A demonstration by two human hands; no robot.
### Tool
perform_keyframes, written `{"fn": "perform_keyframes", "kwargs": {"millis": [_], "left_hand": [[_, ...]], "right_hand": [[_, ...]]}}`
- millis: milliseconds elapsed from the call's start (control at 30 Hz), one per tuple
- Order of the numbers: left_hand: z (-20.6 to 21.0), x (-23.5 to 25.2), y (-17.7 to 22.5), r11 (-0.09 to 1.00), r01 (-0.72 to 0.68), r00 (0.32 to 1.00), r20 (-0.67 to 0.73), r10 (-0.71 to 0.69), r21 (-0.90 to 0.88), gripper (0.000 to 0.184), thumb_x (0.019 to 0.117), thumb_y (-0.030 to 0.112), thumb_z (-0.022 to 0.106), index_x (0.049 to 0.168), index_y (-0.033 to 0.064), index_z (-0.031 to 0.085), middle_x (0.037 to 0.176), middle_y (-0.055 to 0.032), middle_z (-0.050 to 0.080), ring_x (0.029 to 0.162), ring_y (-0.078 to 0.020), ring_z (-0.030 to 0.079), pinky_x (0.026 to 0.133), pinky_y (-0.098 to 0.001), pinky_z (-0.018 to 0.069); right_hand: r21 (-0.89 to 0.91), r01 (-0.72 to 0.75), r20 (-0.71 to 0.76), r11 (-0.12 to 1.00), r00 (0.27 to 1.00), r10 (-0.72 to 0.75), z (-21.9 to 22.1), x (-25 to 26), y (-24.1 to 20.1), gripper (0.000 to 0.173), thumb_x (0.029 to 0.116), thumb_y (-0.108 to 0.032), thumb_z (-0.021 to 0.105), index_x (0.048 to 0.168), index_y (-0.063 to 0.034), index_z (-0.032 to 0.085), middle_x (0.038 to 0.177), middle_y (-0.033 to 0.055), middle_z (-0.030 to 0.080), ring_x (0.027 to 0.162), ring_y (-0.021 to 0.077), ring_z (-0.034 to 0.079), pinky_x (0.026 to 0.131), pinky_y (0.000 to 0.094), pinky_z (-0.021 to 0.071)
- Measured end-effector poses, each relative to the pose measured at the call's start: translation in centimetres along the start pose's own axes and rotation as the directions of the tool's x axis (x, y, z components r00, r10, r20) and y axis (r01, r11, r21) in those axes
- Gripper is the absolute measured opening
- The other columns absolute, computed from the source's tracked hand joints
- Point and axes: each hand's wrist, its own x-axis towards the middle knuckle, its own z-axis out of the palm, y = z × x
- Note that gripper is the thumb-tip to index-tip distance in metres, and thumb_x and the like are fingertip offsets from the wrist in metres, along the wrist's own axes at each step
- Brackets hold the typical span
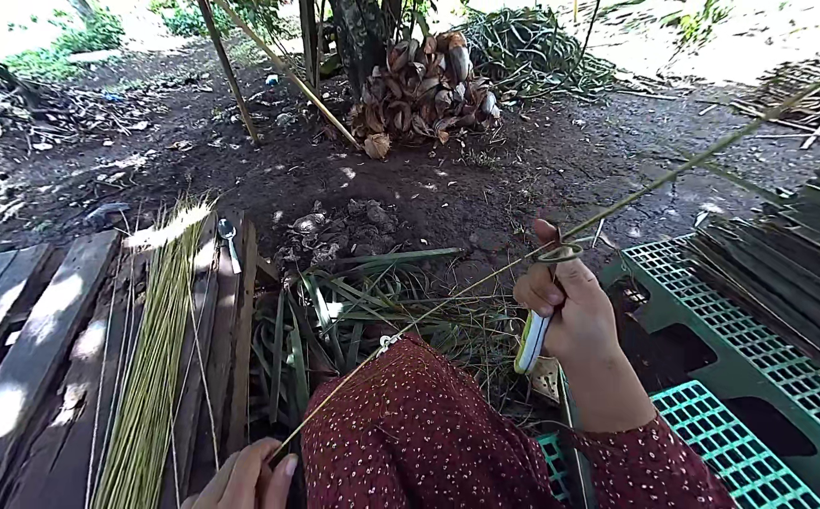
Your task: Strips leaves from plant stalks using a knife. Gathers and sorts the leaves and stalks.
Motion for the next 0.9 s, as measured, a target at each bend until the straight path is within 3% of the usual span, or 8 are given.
{"fn": "perform_keyframes", "kwargs": {"millis": [167,333,433,567,667,733,800,900], "left_hand": [[-1.0,0.5,-1.3,0.999,0.019,1.000,-0.005,-0.019,0.047,0.027,0.1028,0.016,0.053,0.109,-0.0022,0.072,0.094,-0.0254,0.071,0.087,-0.0467,0.069,0.085,-0.0704,0.0445],[-1.4,1.1,1.8,0.951,-0.220,0.976,-0.049,0.214,-0.218,0.029,0.0987,0.019,0.066,0.112,-0.0072,0.067,0.083,-0.0193,0.069,0.064,-0.0263,0.063,0.060,-0.0402,0.0535],[-0.9,2.3,6.4,0.926,-0.305,0.949,-0.148,0.277,-0.221,0.028,0.1009,0.025,0.062,0.110,0.0000,0.071,0.089,-0.0141,0.073,0.069,-0.0224,0.068,0.060,-0.0378,0.0544],[0.6,4.1,10.0,0.909,-0.374,0.887,-0.357,0.292,-0.185,0.025,0.1030,0.021,0.055,0.098,0.0054,0.074,0.082,-0.0084,0.071,0.067,-0.0161,0.067,0.056,-0.0293,0.0519],[0.9,4.4,10.8,0.899,-0.379,0.882,-0.379,0.279,-0.220,0.024,0.1016,0.018,0.054,0.092,0.0055,0.072,0.079,-0.0064,0.070,0.063,-0.0116,0.063,0.055,-0.0241,0.0495],[0.7,4.2,10.6,0.895,-0.360,0.901,-0.346,0.260,-0.265,0.025,0.1017,0.018,0.053,0.090,0.0055,0.072,0.076,-0.0050,0.069,0.060,-0.0099,0.061,0.054,-0.0227,0.0477],[0.3,3.6,9.7,0.893,-0.338,0.921,-0.301,0.248,-0.297,0.026,0.1027,0.018,0.053,0.091,0.0049,0.072,0.074,-0.0046,0.069,0.061,-0.0081,0.061,0.055,-0.0209,0.0478],[-0.6,2.7,8.6,0.896,-0.305,0.941,-0.246,0.232,-0.322,0.026,0.1027,0.017,0.054,0.090,0.0030,0.072,0.073,-0.0058,0.068,0.062,-0.0073,0.060,0.058,-0.0192,0.0478]], "right_hand": [[0.051,0.172,-0.019,0.984,0.985,-0.171,-0.8,-0.7,-1.5,0.038,0.1115,-0.031,0.028,0.128,-0.0219,0.060,0.052,-0.0140,0.048,0.044,0.0006,0.047,0.052,0.0192,0.0488],[0.059,0.081,0.100,0.995,0.991,-0.087,0.7,-2.9,-0.7,0.030,0.1089,-0.038,0.042,0.128,-0.0276,0.062,0.055,-0.0154,0.051,0.048,-0.0017,0.049,0.055,0.0175,0.0475],[0.073,-0.029,0.236,0.997,0.972,0.011,3.3,-5.4,1.0,0.033,0.1035,-0.042,0.055,0.130,-0.0250,0.063,0.060,-0.0177,0.054,0.051,-0.0065,0.048,0.054,0.0129,0.0429],[0.044,-0.107,0.474,0.993,0.877,0.073,5.9,-8.7,2.8,0.043,0.1050,-0.043,0.050,0.138,-0.0183,0.062,0.068,-0.0208,0.057,0.057,-0.0121,0.046,0.054,0.0082,0.0392],[0.009,-0.030,0.596,0.999,0.803,0.019,6.5,-9.7,3.6,0.032,0.1088,-0.038,0.046,0.113,-0.0154,0.068,0.065,-0.0172,0.046,0.059,-0.0113,0.044,0.057,0.0081,0.0379],[-0.051,0.058,0.575,0.997,0.818,-0.019,6.0,-9.1,3.4,0.032,0.1086,-0.040,0.045,0.101,-0.0180,0.067,0.066,-0.0165,0.049,0.060,-0.0115,0.044,0.060,0.0081,0.0401],[-0.102,0.104,0.437,0.989,0.898,-0.049,4.6,-7.4,3.0,0.033,0.1055,-0.044,0.050,0.121,-0.0231,0.071,0.067,-0.0200,0.053,0.057,-0.0114,0.045,0.054,0.0091,0.0392],[-0.107,0.143,0.169,0.984,0.978,-0.124,2.5,-3.7,1.6,0.035,0.1059,-0.041,0.050,0.131,-0.0226,0.066,0.059,-0.0193,0.053,0.051,-0.0063,0.048,0.053,0.0130,0.0429]]}}
